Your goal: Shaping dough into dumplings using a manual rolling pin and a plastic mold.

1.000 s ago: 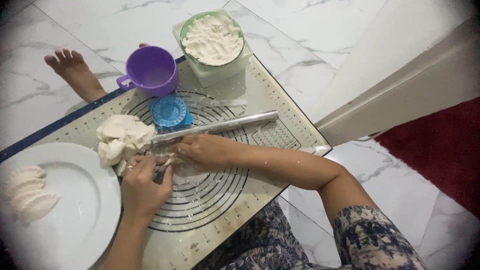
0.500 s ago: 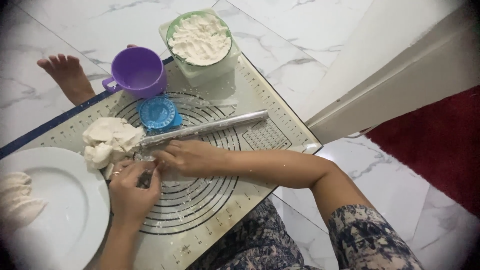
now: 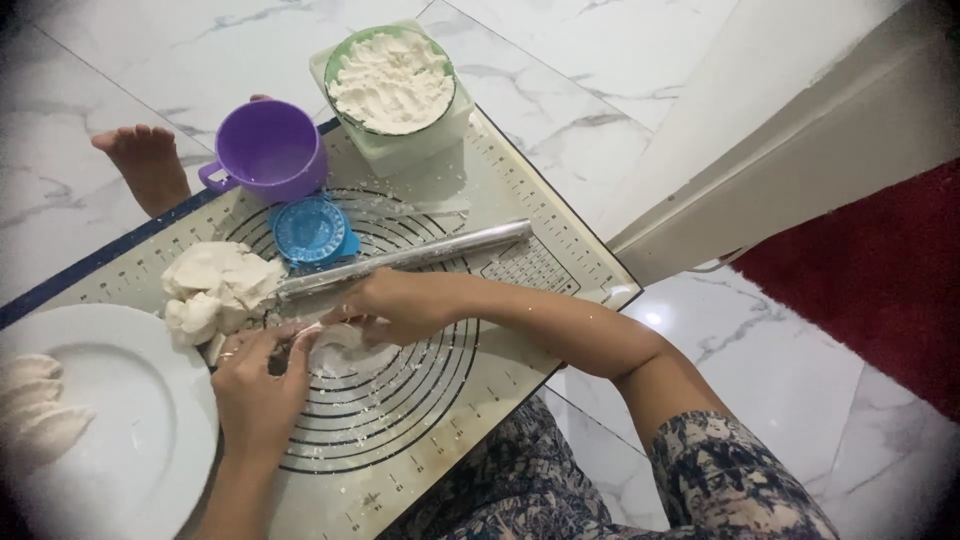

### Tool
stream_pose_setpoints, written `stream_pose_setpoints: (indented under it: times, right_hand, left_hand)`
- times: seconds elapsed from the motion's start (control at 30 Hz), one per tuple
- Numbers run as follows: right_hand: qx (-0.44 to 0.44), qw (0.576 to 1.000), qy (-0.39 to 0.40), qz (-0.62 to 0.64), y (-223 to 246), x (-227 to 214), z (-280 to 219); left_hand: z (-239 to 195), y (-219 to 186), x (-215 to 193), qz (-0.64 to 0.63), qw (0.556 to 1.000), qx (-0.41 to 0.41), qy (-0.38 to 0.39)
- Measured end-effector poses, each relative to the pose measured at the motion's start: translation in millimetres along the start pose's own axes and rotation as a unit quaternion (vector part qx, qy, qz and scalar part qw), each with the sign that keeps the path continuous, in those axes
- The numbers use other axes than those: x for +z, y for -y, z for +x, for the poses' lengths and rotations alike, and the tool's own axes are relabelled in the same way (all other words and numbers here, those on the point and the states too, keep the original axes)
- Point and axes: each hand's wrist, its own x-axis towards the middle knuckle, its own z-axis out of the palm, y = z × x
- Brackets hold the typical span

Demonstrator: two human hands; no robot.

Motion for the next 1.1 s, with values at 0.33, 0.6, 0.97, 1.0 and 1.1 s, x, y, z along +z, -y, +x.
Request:
stream_pose_setpoints:
  times: [0.33, 0.6, 0.97, 1.0, 1.1]
  right_hand:
    - [-0.003, 0.997, -0.059, -0.044, 0.2, 4.5, 3.8]
    - [-0.008, 0.998, -0.034, -0.056, -2.4, 11.5, 8.3]
    - [-0.015, 0.999, -0.011, -0.050, -5.1, 12.0, 7.1]
    - [0.007, 0.998, -0.008, -0.064, -1.7, 12.0, 5.7]
    - [0.018, 0.993, -0.016, -0.112, -9.4, 26.7, 6.5]
  left_hand:
    - [-0.7, -5.8, 0.9, -0.024, 0.999, -0.002, -0.028]
    - [2.3, -11.3, -5.9, -0.048, 0.998, -0.023, 0.027]
    - [0.8, -12.1, -2.1, -0.019, 0.995, -0.056, 0.075]
    - [0.1, -11.2, -1.1, -0.013, 0.995, -0.056, 0.076]
    - [0.6, -16.2, -5.2, -0.043, 0.991, -0.099, 0.082]
